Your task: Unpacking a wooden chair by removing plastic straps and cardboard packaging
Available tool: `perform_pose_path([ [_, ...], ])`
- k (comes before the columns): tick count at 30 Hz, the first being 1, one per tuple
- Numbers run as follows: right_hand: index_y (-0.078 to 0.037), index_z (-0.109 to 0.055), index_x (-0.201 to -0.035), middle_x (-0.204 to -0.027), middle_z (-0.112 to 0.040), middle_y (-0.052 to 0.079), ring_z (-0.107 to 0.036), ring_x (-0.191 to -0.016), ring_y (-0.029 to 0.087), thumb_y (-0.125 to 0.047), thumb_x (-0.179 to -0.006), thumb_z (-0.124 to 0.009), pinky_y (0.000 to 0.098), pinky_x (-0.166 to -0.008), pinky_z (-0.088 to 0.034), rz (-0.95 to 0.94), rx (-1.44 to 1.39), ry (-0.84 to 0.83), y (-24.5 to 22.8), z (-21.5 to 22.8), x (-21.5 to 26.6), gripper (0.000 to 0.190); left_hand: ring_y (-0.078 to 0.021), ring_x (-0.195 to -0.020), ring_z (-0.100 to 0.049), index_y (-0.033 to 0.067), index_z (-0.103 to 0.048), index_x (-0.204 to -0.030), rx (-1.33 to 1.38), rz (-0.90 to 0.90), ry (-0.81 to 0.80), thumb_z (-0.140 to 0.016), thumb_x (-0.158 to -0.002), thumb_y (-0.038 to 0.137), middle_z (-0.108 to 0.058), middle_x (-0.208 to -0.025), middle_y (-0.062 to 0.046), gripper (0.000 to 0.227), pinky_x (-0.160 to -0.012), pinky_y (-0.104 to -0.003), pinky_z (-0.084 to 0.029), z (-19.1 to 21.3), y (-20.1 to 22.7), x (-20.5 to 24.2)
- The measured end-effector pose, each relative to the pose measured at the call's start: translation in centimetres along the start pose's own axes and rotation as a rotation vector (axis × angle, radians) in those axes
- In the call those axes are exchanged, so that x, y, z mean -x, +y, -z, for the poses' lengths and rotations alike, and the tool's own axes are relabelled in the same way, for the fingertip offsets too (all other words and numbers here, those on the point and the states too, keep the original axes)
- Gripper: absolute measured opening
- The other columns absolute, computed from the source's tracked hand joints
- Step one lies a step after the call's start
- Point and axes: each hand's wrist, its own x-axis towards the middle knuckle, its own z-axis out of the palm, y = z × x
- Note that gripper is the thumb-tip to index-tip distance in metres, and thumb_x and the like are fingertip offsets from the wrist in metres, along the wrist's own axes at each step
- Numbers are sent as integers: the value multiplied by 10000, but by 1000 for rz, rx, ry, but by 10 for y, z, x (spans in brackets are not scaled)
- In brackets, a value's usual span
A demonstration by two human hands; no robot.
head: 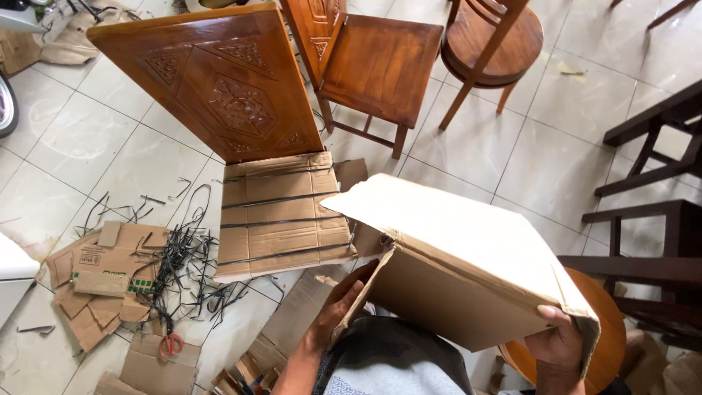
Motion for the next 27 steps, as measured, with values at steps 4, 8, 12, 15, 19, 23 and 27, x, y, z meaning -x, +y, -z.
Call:
perform_pose_path([
  [4,65,-467,-1456,-1305,-598,181,-578,-1077,298,-134,-765,-567,430,-934,-470,118,-17,17,3,-2,-15,726,-317,-1416,-529,40,-447,-1520,121,165,107,-473,-1014,466,-538,-1538,-185,663,-1192,-457,-398,22,9,3],
  [8,21,-365,-1584,-1390,-594,219,-619,-1171,368,-119,-748,-722,504,-895,-583,162,-260,-176,-6,-11,-28,919,-377,-1329,-563,71,-500,-1489,164,-118,80,-411,-1058,547,-553,-1498,-199,648,-1139,-559,-447,53,0,9],
  [12,-8,-498,-1511,-1308,-671,146,-663,-1074,291,-212,-717,-678,449,-902,-543,206,-206,-88,-22,-55,-41,839,-372,-1208,-668,-6,-640,-1278,-94,-248,247,-253,-1064,283,-692,-1289,-239,528,-1062,-548,-559,65,34,6],
  [15,-7,-549,-1453,-1309,-679,119,-655,-1093,256,-254,-746,-642,413,-976,-524,265,-195,-74,-26,-78,-52,755,-275,-1284,-633,124,-662,-1336,27,-535,163,-666,-1017,646,-680,-1368,-110,612,-1224,-525,-391,73,44,0],
  [19,-18,-559,-1406,-1321,-657,151,-645,-1118,277,-298,-805,-705,428,-944,-525,251,-215,-134,-29,-98,-90,679,-223,-1183,-712,145,-744,-1148,-259,-608,413,-727,-911,101,-753,-1240,-76,242,-1189,-439,-456,74,64,-14],
  [23,18,-562,-1416,-1280,-670,195,-653,-1102,331,-290,-794,-765,466,-874,-567,218,-312,-264,-42,-131,-134,722,-250,-1106,-742,121,-745,-1147,-291,-778,608,-698,-919,26,-756,-1205,-128,251,-1064,-402,-599,83,60,-28],
  [27,-67,-588,-1404,-1348,-639,115,-593,-1195,281,-365,-810,-720,452,-984,-499,172,-236,-270,-51,-157,-176,677,-201,-892,-793,127,-759,-1089,-347,-797,796,-711,-915,66,-755,-1185,-165,191,-799,-271,-671,72,81,-47],
])
